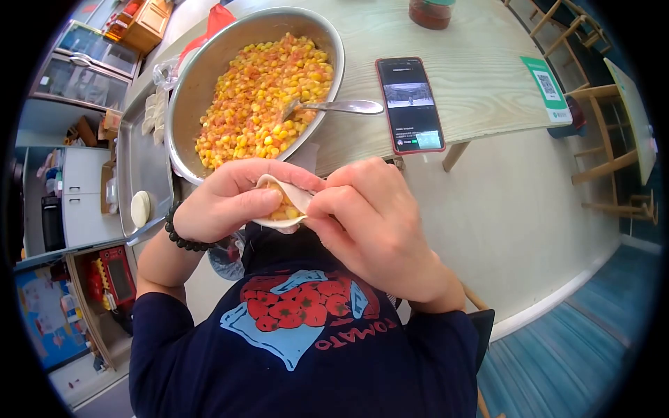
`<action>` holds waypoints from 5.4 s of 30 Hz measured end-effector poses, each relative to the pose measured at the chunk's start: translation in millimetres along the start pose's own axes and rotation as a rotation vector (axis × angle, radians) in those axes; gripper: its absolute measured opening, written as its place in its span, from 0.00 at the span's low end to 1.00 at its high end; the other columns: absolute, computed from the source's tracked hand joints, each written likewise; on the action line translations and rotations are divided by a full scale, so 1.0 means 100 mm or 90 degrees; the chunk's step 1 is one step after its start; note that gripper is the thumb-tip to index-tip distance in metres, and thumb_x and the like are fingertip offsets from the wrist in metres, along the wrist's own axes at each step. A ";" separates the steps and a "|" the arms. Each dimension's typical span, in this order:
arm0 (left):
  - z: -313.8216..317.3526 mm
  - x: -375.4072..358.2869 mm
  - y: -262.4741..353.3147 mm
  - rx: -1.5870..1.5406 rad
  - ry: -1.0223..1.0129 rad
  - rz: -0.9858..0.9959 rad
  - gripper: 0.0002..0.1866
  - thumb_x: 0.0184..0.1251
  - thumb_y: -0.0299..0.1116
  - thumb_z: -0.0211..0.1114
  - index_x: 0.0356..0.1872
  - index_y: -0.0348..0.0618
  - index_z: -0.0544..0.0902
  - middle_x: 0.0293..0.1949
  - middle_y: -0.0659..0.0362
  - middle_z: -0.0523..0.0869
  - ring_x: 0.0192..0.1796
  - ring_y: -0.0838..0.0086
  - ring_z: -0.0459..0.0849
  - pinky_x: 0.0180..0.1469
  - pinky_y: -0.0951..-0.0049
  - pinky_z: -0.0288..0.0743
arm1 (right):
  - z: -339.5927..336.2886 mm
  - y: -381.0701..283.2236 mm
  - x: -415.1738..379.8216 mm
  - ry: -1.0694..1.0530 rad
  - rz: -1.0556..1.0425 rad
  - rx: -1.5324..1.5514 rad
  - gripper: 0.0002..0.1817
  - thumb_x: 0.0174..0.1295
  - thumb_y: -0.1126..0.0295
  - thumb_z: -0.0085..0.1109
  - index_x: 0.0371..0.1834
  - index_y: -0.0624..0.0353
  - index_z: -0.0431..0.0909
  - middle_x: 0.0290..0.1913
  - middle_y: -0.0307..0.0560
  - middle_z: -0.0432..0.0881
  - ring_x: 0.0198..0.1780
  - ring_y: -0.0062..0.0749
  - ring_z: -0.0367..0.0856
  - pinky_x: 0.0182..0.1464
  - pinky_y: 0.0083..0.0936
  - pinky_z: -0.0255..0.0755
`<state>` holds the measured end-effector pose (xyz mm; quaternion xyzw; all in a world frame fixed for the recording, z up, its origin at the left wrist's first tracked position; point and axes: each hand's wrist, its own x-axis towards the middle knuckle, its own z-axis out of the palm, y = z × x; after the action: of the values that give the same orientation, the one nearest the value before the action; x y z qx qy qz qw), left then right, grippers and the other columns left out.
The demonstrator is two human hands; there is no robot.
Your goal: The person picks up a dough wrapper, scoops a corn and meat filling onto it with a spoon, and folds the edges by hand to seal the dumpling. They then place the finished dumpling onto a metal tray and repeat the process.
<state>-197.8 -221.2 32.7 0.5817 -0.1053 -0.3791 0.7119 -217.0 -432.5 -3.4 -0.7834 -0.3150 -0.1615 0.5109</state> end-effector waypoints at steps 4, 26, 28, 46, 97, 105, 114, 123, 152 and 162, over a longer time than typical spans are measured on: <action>0.03 -0.03 0.06 -0.025 0.006 -0.043 0.17 0.72 0.33 0.54 0.57 0.34 0.75 0.51 0.58 0.81 0.50 0.81 0.79 0.53 0.79 0.74 | 0.03 0.01 0.01 0.018 0.006 -0.009 0.15 0.41 0.77 0.71 0.32 0.57 0.77 0.34 0.42 0.74 0.35 0.36 0.73 0.35 0.30 0.66; 0.13 0.04 -0.03 0.302 0.039 -0.018 0.17 0.71 0.31 0.54 0.59 0.38 0.74 0.44 0.64 0.80 0.39 0.89 0.76 0.37 0.85 0.73 | 0.02 0.07 -0.08 0.061 -0.035 -0.116 0.15 0.41 0.76 0.71 0.33 0.56 0.76 0.32 0.42 0.76 0.32 0.35 0.74 0.33 0.28 0.68; 0.18 0.06 0.01 0.249 0.046 -0.029 0.18 0.71 0.31 0.53 0.59 0.39 0.73 0.46 0.64 0.80 0.39 0.88 0.76 0.37 0.85 0.72 | 0.02 0.06 -0.09 0.054 -0.057 -0.126 0.16 0.41 0.76 0.71 0.33 0.56 0.77 0.32 0.42 0.75 0.32 0.36 0.74 0.33 0.29 0.68; 0.13 0.09 -0.04 0.202 0.044 0.008 0.18 0.71 0.31 0.50 0.59 0.38 0.73 0.40 0.65 0.80 0.36 0.88 0.75 0.37 0.85 0.70 | 0.03 0.05 -0.06 0.048 0.021 -0.056 0.13 0.43 0.79 0.69 0.32 0.57 0.77 0.31 0.43 0.74 0.32 0.35 0.75 0.32 0.27 0.70; 0.23 0.13 -0.16 -0.137 -0.014 -0.081 0.22 0.77 0.41 0.44 0.63 0.38 0.68 0.56 0.58 0.75 0.58 0.79 0.73 0.59 0.75 0.68 | 0.02 -0.02 -0.04 0.098 -0.063 -0.128 0.16 0.39 0.79 0.68 0.34 0.55 0.78 0.34 0.41 0.75 0.33 0.33 0.77 0.31 0.26 0.73; 0.14 0.12 -0.34 -0.112 0.004 -0.062 0.31 0.74 0.51 0.45 0.64 0.32 0.66 0.58 0.53 0.74 0.59 0.71 0.74 0.60 0.67 0.69 | 0.03 0.02 -0.06 0.114 -0.039 -0.092 0.13 0.39 0.81 0.68 0.29 0.56 0.76 0.34 0.41 0.73 0.31 0.30 0.73 0.29 0.23 0.69; 0.13 0.15 -0.36 -0.024 -0.039 -0.019 0.24 0.78 0.42 0.40 0.63 0.33 0.69 0.52 0.57 0.79 0.53 0.77 0.77 0.56 0.76 0.70 | -0.02 0.08 -0.11 0.064 -0.081 -0.096 0.16 0.37 0.79 0.69 0.32 0.57 0.78 0.37 0.43 0.73 0.35 0.30 0.72 0.30 0.22 0.68; 0.15 0.21 -0.44 -0.121 -0.028 -0.061 0.22 0.77 0.46 0.42 0.56 0.40 0.74 0.47 0.65 0.79 0.45 0.86 0.74 0.45 0.83 0.68 | -0.03 0.05 -0.06 0.046 -0.031 -0.057 0.15 0.42 0.72 0.72 0.35 0.54 0.80 0.46 0.48 0.72 0.43 0.33 0.73 0.41 0.25 0.65; 0.21 0.39 -0.55 -0.603 -0.126 0.054 0.24 0.77 0.49 0.38 0.51 0.40 0.73 0.55 0.50 0.76 0.57 0.63 0.77 0.59 0.65 0.73 | 0.07 0.08 -0.09 0.156 0.022 -0.118 0.13 0.42 0.74 0.70 0.33 0.54 0.79 0.62 0.57 0.69 0.60 0.47 0.68 0.57 0.36 0.62; 0.31 0.37 -0.43 -0.515 0.009 0.059 0.24 0.75 0.52 0.41 0.50 0.40 0.73 0.57 0.49 0.75 0.56 0.67 0.77 0.58 0.68 0.74 | 0.08 0.13 -0.14 0.163 -0.018 -0.190 0.10 0.47 0.75 0.67 0.32 0.54 0.78 0.61 0.58 0.69 0.60 0.46 0.67 0.59 0.36 0.63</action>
<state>-208.0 -270.5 -7.7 0.2519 0.0310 -0.3536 0.9003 -219.2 -433.9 -23.8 -0.8190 -0.2310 -0.3116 0.4229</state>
